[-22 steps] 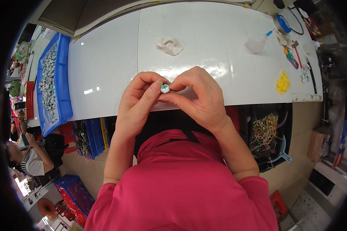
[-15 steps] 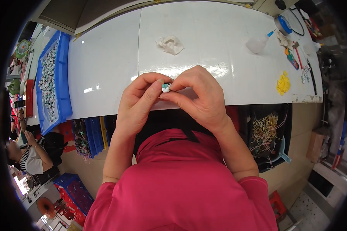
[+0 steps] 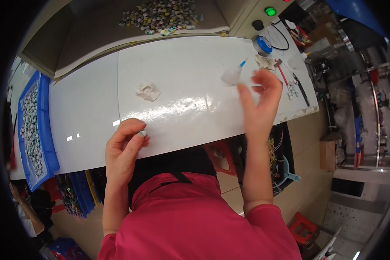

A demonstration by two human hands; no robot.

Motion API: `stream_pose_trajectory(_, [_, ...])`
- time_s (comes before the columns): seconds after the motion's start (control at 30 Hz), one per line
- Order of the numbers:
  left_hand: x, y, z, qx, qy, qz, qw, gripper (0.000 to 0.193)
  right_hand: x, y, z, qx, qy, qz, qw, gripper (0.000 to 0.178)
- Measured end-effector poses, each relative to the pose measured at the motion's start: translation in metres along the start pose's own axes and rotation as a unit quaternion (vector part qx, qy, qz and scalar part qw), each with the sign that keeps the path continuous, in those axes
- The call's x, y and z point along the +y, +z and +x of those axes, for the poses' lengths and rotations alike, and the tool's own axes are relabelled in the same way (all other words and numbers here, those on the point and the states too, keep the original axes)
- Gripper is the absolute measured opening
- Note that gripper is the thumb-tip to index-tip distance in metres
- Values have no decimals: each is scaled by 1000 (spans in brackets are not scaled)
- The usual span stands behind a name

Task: The person assembles small figurine components by applying adhesive from a dispenser bottle, attaching pieces together by hand, and wiping them with a cloth.

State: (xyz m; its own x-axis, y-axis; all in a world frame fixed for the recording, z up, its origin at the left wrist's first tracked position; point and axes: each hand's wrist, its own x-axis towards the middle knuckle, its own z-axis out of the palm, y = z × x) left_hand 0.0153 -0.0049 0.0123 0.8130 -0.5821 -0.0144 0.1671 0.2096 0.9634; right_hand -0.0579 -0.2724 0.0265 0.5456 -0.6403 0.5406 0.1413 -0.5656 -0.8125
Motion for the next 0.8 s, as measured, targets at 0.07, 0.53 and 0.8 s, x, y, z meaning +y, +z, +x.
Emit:
stream_pose_trajectory(0.07, [3,2,0,30,-24,-40,998,17,11,-2,20,-7,23,-54,998,43])
stream_pose_trajectory(0.53, [-5,-22,-13,42,-48,-195,979,20,-49,4,-17,-320,-35,-83,943,31])
stream_pose_trajectory(0.8, [-6,-24,-14,41,-53,-205,977,17,-71,17,-29,-402,-129,-98,901,40])
